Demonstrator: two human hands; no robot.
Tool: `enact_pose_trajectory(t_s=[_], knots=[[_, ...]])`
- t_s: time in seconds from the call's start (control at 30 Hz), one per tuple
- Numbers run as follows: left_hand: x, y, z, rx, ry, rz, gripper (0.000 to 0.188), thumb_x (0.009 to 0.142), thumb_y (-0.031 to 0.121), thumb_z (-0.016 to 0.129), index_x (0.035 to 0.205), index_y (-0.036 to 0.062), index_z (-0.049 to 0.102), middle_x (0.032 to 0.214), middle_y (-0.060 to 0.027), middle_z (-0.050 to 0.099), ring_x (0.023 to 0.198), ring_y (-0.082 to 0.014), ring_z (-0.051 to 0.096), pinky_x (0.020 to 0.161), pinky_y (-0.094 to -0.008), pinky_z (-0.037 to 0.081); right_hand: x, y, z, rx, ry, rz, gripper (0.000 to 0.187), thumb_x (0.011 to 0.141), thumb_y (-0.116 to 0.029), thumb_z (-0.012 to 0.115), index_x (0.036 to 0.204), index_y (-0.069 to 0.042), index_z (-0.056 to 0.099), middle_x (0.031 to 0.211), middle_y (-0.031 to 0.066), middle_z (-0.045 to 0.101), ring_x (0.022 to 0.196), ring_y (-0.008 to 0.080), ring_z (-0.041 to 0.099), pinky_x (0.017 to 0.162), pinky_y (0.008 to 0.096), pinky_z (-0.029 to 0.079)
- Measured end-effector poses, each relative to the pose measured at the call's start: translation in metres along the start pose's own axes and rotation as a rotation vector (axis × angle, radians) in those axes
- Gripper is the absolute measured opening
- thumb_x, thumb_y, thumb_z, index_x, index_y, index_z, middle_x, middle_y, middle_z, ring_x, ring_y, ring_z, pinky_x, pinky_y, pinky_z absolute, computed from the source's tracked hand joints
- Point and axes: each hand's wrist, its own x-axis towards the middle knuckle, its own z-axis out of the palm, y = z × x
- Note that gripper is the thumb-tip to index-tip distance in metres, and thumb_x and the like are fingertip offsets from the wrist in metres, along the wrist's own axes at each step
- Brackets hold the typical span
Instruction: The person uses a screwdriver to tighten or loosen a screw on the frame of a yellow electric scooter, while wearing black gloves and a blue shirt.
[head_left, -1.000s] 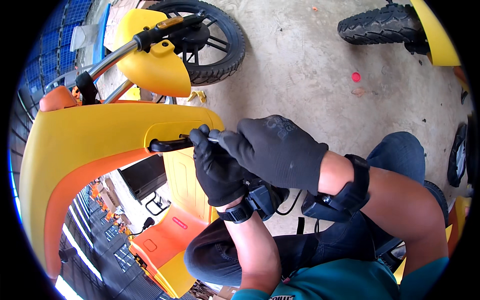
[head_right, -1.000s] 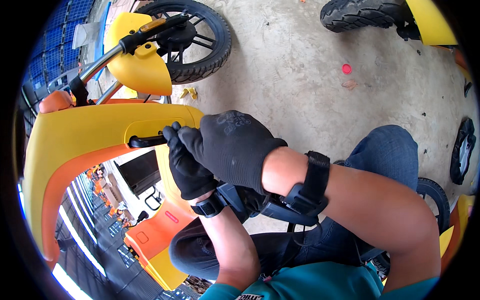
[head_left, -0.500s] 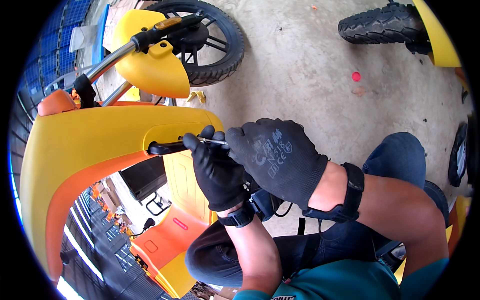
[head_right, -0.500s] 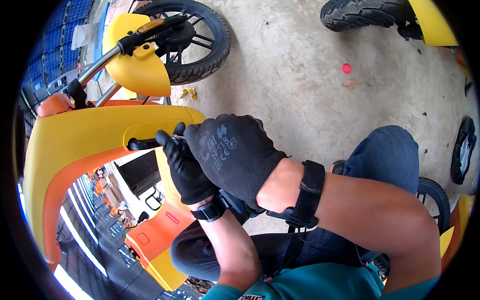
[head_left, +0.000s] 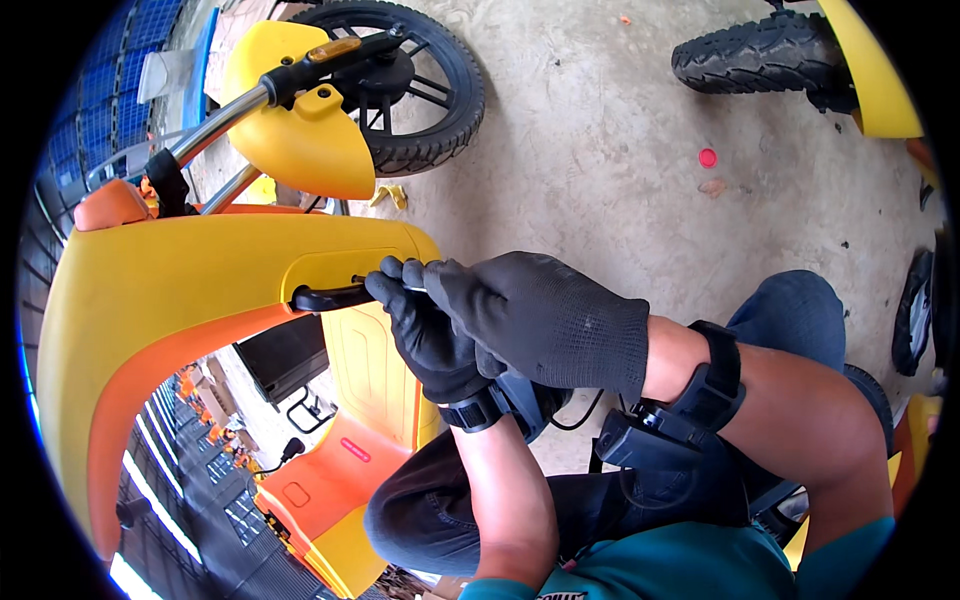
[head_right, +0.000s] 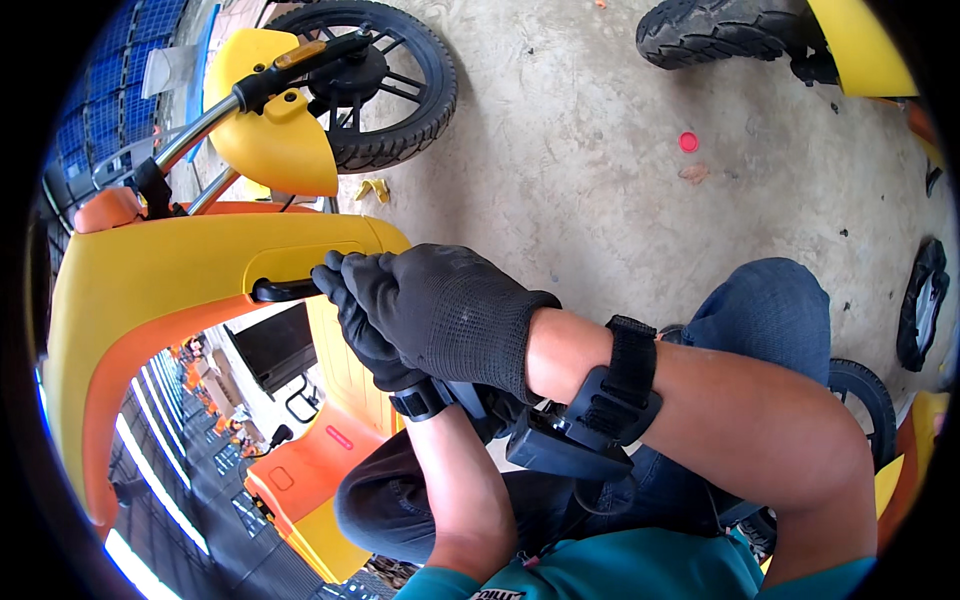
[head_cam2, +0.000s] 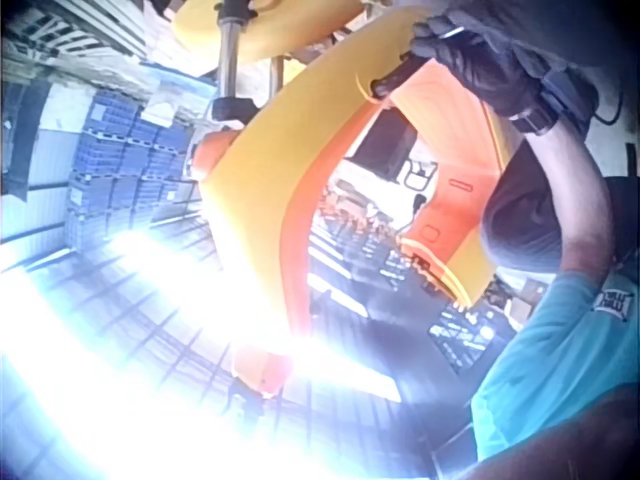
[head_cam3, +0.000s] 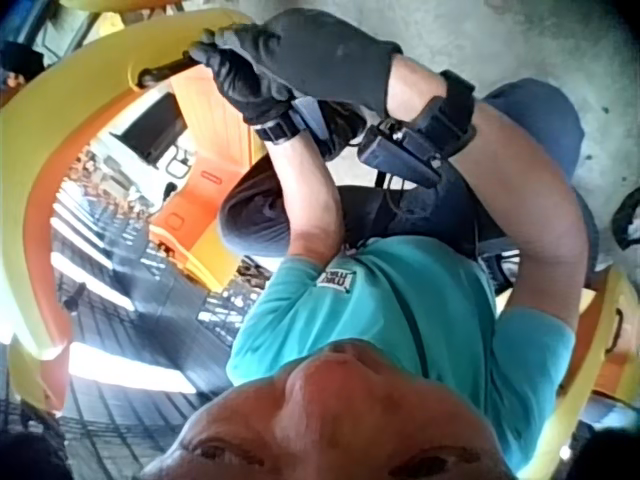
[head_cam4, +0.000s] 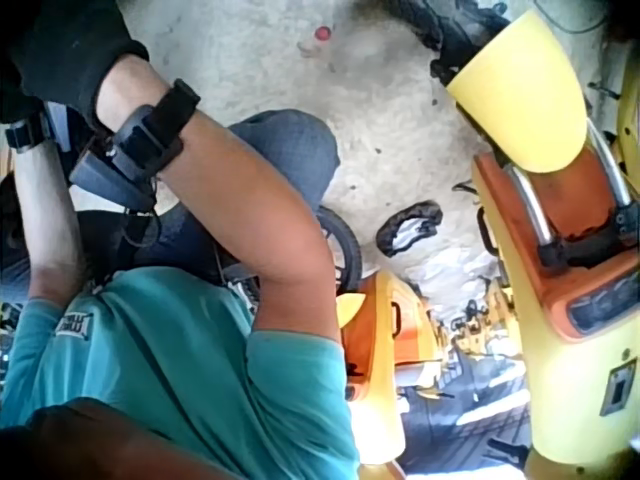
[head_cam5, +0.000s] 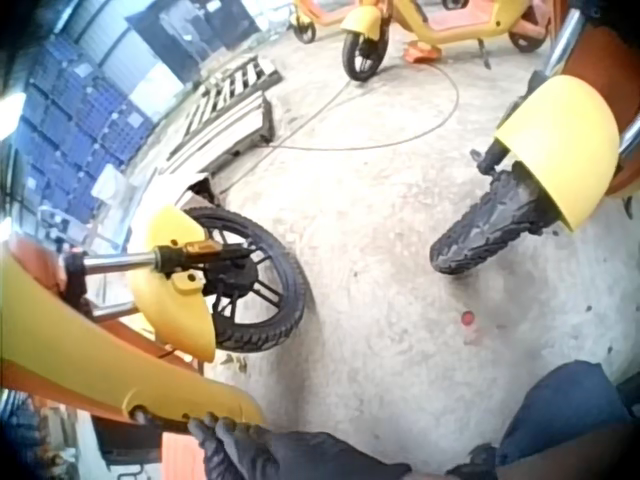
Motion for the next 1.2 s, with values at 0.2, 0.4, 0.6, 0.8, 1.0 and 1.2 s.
enact_pose_trajectory(t_s=[0.2, 0.4, 0.6, 0.8, 1.0, 1.2], knots=[[0.005, 0.000, -0.001, -0.017, -0.208, -0.122, 0.034, 0.101, 0.035, 0.043, 0.115, 0.0090, 0.058, 0.099, -0.0067, 0.066, 0.092, -0.0209, 0.060, 0.088, -0.0364, 0.046, -0.003, 0.012, 0.012, -0.371, 0.271, -0.342, 0.028, 0.095, -0.026, 0.051, 0.087, 0.000, 0.056, 0.064, 0.0227, 0.058, 0.060, 0.0376, 0.061, 0.057, 0.0442, 0.048], [-0.009, 0.012, 0.021, 0.437, 0.025, -0.138, 0.040, 0.100, 0.039, 0.046, 0.116, 0.0044, 0.057, 0.097, -0.0087, 0.066, 0.088, -0.0194, 0.061, 0.082, -0.0304, 0.049, -0.008, -0.001, 0.007, -0.661, 0.192, -0.278, 0.018, 0.091, -0.022, 0.054, 0.089, -0.004, 0.054, 0.069, 0.0167, 0.061, 0.067, 0.0324, 0.063, 0.058, 0.0428, 0.050], [-0.012, 0.002, 0.026, 0.692, 0.133, 0.096, 0.037, 0.100, 0.036, 0.046, 0.115, 0.0041, 0.057, 0.095, -0.0065, 0.065, 0.085, -0.0193, 0.061, 0.079, -0.0299, 0.049, -0.009, 0.002, 0.009, -0.823, 0.305, -0.443, 0.018, 0.087, -0.021, 0.059, 0.093, -0.005, 0.054, 0.073, 0.0117, 0.061, 0.070, 0.0295, 0.064, 0.060, 0.0406, 0.052], [-0.012, 0.004, 0.018, 0.306, 0.039, -0.061, 0.031, 0.100, 0.030, 0.047, 0.112, 0.0037, 0.059, 0.088, -0.0051, 0.064, 0.080, -0.0187, 0.059, 0.078, -0.0312, 0.049, -0.010, 0.001, 0.001, -0.414, 0.156, -0.265, 0.022, 0.088, -0.023, 0.060, 0.090, -0.002, 0.052, 0.071, 0.0196, 0.061, 0.068, 0.0371, 0.063, 0.059, 0.0440, 0.049], [-0.012, 0.005, 0.014, 0.216, 0.029, -0.125, 0.033, 0.100, 0.031, 0.047, 0.114, 0.0042, 0.060, 0.088, -0.0054, 0.063, 0.078, -0.0182, 0.058, 0.076, -0.0316, 0.049, -0.011, 0.009, 0.001, -0.401, 0.137, -0.223, 0.020, 0.088, -0.019, 0.058, 0.086, 0.000, 0.052, 0.064, 0.0220, 0.059, 0.064, 0.0400, 0.062, 0.059, 0.0465, 0.049], [-0.006, 0.000, 0.011, 0.207, -0.049, -0.121, 0.032, 0.100, 0.030, 0.048, 0.116, 0.0052, 0.059, 0.095, -0.0067, 0.065, 0.085, -0.0200, 0.061, 0.079, -0.0331, 0.050, -0.007, 0.005, -0.002, -0.378, 0.210, -0.183, 0.016, 0.086, -0.015, 0.059, 0.088, -0.001, 0.052, 0.070, 0.0224, 0.060, 0.069, 0.0403, 0.062, 0.061, 0.0461, 0.049]])
